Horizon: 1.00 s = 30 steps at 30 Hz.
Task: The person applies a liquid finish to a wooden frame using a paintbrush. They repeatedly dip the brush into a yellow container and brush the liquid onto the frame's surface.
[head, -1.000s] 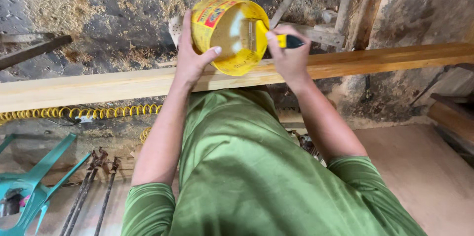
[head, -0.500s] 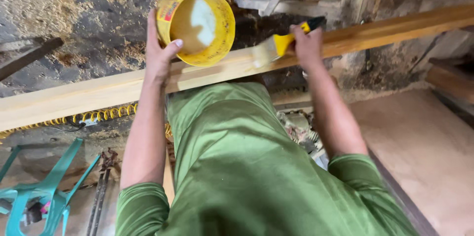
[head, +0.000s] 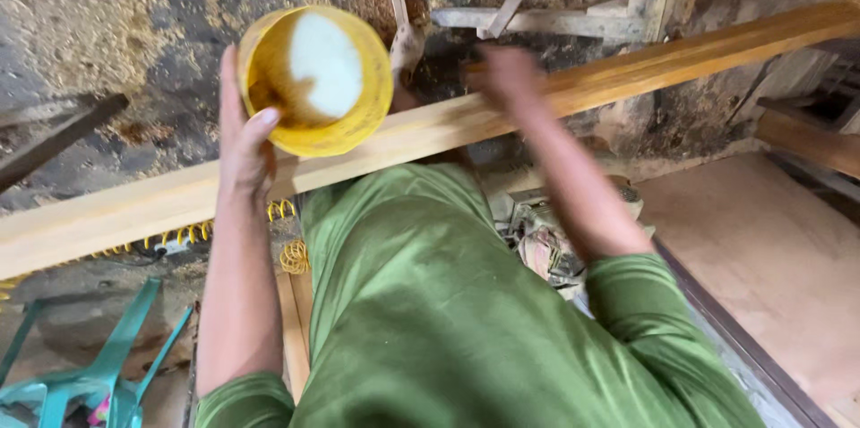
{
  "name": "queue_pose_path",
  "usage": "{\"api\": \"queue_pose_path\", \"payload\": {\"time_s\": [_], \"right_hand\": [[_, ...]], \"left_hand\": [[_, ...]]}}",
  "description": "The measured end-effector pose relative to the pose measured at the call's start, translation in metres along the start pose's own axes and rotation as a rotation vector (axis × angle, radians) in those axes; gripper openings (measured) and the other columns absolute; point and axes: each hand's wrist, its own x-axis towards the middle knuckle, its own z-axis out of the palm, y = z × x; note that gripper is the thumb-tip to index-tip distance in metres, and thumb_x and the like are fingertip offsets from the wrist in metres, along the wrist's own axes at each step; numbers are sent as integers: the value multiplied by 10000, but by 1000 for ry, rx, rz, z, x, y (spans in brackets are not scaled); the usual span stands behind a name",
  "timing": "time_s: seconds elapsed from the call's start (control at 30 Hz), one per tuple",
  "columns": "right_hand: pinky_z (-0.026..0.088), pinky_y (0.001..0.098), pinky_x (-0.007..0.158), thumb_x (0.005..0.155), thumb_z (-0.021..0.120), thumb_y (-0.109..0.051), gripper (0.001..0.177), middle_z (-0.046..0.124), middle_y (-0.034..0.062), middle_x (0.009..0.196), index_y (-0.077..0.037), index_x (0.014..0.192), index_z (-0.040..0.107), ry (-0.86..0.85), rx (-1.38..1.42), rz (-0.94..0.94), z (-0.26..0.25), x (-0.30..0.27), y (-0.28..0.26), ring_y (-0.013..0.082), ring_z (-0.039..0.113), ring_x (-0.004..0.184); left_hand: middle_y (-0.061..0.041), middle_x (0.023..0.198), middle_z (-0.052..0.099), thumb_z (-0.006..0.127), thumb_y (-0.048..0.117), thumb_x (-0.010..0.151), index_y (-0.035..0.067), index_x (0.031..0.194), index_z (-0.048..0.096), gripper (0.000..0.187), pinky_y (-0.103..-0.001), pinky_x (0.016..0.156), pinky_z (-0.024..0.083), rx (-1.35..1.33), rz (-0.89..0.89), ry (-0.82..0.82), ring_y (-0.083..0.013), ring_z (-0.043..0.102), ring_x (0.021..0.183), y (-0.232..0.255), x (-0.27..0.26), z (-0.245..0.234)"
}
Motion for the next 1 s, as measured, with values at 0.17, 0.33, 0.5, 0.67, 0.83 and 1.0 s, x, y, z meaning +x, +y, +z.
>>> {"api": "queue_pose_path", "payload": {"time_s": [0.17,0.33,0.5,0.67,0.83,1.0], "right_hand": [[522,518,682,968,702,-449,436,742,205,840,-21,884,702,-172,408,505,54,34,-66,386,697,780],[526,466,617,871,765,-304,276,730,162,792,-33,843,716,14,32,473,-10,3,56,329,705,725],[554,392,574,1023,724,-207,205,717,129,774,-13,956,723,157,-102,645,-103,-46,173,253,717,662],[553,432,720,964,722,-203,167,748,132,1000,-120,1102,770,-147,-231,276,-57,-5,80,267,691,833],[560,489,779,983,668,-521,516,718,235,852,-11,958,744,-171,180,378,61,47,-48,378,728,844],[555,473,750,999,676,-410,417,725,229,879,-1,952,744,-106,323,509,54,50,33,359,732,851]], "left_hand": [[-215,1713,313,877,473,679,26,1690,113,1344,-451,1370,266,-11,7,16,-350,329,1624,20,-7,-22],[-215,1722,311,879,474,682,19,1699,118,1350,-451,1373,264,-31,-13,-7,-346,320,1632,21,-4,-26],[-219,1699,311,872,453,657,29,1681,117,1342,-453,1344,288,6,-47,-19,-356,339,1602,11,7,-16],[-220,1729,296,881,415,656,28,1691,130,1336,-429,1359,254,-55,-79,-60,-346,313,1627,1,12,2],[-211,1714,308,868,432,643,30,1685,126,1341,-430,1340,266,-53,-84,-59,-347,326,1609,5,9,14],[-202,1722,293,843,427,669,30,1688,122,1311,-446,1330,285,-16,-62,-41,-338,326,1609,7,5,30]]}}
